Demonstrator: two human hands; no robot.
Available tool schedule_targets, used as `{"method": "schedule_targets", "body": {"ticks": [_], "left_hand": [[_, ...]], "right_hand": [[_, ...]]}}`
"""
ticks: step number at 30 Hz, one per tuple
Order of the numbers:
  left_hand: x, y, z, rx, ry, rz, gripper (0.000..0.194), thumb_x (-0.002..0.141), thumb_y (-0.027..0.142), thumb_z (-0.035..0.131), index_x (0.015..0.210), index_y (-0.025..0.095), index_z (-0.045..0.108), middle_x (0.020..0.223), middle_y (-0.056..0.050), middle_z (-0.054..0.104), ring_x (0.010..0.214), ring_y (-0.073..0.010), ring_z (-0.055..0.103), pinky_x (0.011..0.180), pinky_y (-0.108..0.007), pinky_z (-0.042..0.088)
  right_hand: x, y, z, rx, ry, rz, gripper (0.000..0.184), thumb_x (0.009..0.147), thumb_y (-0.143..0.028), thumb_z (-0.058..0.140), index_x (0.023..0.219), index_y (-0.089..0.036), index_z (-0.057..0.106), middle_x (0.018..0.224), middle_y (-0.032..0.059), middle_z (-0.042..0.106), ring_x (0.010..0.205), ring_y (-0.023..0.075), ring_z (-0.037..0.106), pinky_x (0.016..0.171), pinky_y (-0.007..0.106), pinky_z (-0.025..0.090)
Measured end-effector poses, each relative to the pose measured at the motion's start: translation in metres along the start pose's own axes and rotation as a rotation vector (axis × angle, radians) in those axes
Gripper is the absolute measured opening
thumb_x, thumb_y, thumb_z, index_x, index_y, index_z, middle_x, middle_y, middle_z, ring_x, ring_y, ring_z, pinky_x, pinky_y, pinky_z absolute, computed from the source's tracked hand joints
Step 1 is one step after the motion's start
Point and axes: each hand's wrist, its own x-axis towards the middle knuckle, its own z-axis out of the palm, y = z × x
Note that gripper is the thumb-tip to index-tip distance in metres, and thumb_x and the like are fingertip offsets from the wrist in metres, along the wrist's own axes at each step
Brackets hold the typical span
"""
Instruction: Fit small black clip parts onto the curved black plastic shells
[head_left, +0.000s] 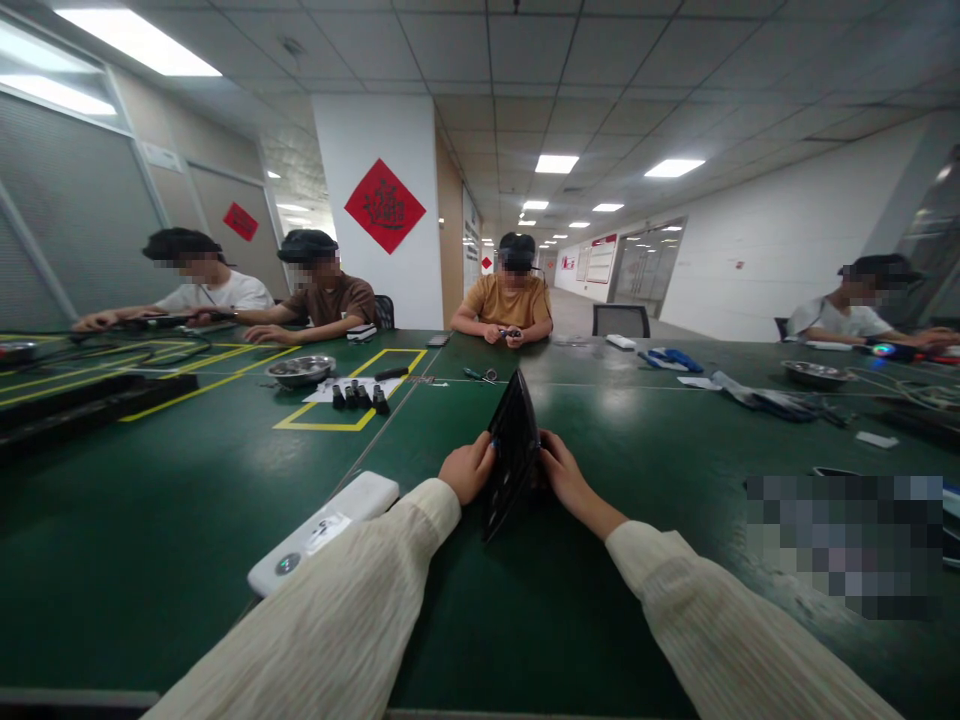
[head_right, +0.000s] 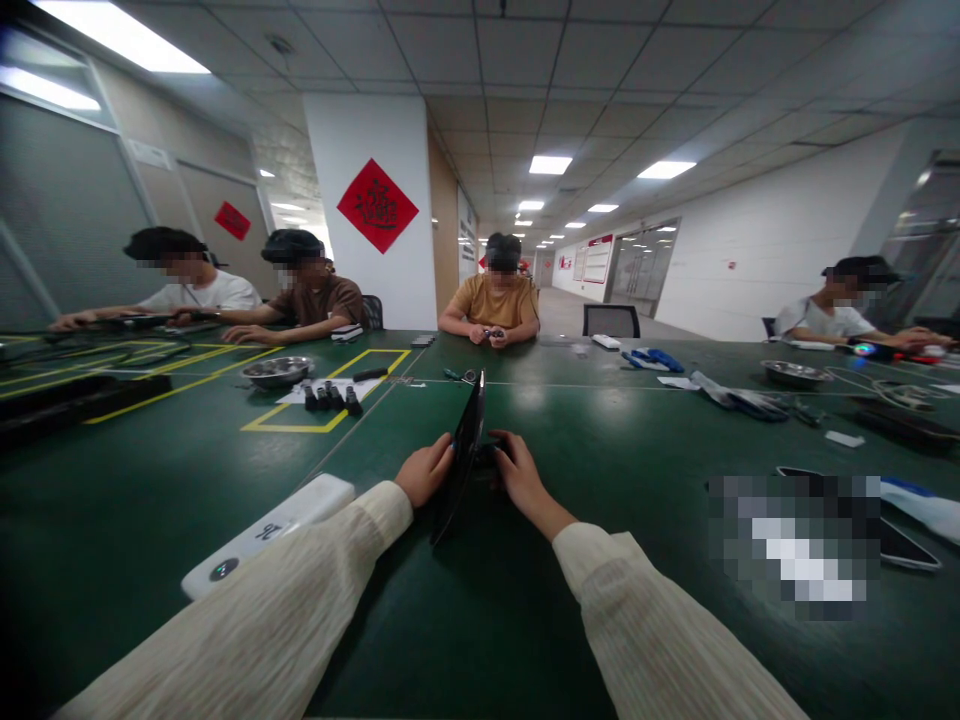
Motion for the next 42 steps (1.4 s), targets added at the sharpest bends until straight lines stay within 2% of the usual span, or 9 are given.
{"method": "schedule_targets", "body": {"ticks": [6,12,21,32,42], "left_hand": [[-0.0008,0.0002,0.0004,-0.007,0.001,0.011,0.035,0.097,0.031,0.022,0.115,0.017,0.049,0.096,-0.012,0.070,0.091,-0.0237,0.066,0.077,-0.031,0.043],[-0.0019,0.0009,0.0013,-0.013,0.013,-0.003,0.031,0.096,0.034,0.027,0.114,0.020,0.048,0.093,-0.008,0.070,0.089,-0.0217,0.066,0.077,-0.029,0.043],[0.0007,-0.0031,0.0034,-0.039,0.031,-0.032,0.042,0.097,0.037,0.023,0.129,0.020,0.045,0.100,-0.010,0.070,0.094,-0.0232,0.066,0.078,-0.029,0.042],[-0.0009,0.0006,-0.0030,0.014,0.019,-0.009,0.035,0.096,0.034,0.025,0.118,0.022,0.049,0.094,-0.008,0.071,0.088,-0.0219,0.067,0.073,-0.028,0.042],[-0.0017,0.0023,-0.0044,-0.013,0.017,0.008,0.032,0.093,0.031,0.028,0.115,0.020,0.048,0.083,-0.005,0.069,0.080,-0.0218,0.066,0.067,-0.028,0.040]], "right_hand": [[0.0004,0.0008,0.0001,-0.002,0.015,0.000,0.039,0.086,-0.043,0.048,0.118,-0.023,0.056,0.090,0.0046,0.060,0.061,0.0152,0.057,0.042,0.023,0.046],[0.0013,0.0025,0.0002,0.009,0.007,0.003,0.039,0.086,-0.041,0.048,0.120,-0.023,0.055,0.089,0.0038,0.060,0.057,0.0144,0.057,0.041,0.024,0.047],[-0.0001,-0.0007,0.0005,0.019,0.014,0.004,0.038,0.085,-0.040,0.050,0.119,-0.022,0.056,0.086,0.0038,0.059,0.059,0.0153,0.057,0.041,0.024,0.046],[0.0004,-0.0005,0.0019,0.028,0.005,0.012,0.039,0.086,-0.039,0.048,0.121,-0.022,0.055,0.084,0.0027,0.060,0.052,0.0131,0.055,0.041,0.025,0.047],[0.0017,0.0032,-0.0001,0.035,0.012,-0.004,0.037,0.084,-0.039,0.050,0.117,-0.021,0.056,0.085,0.0030,0.059,0.055,0.0132,0.056,0.040,0.023,0.046]]}}
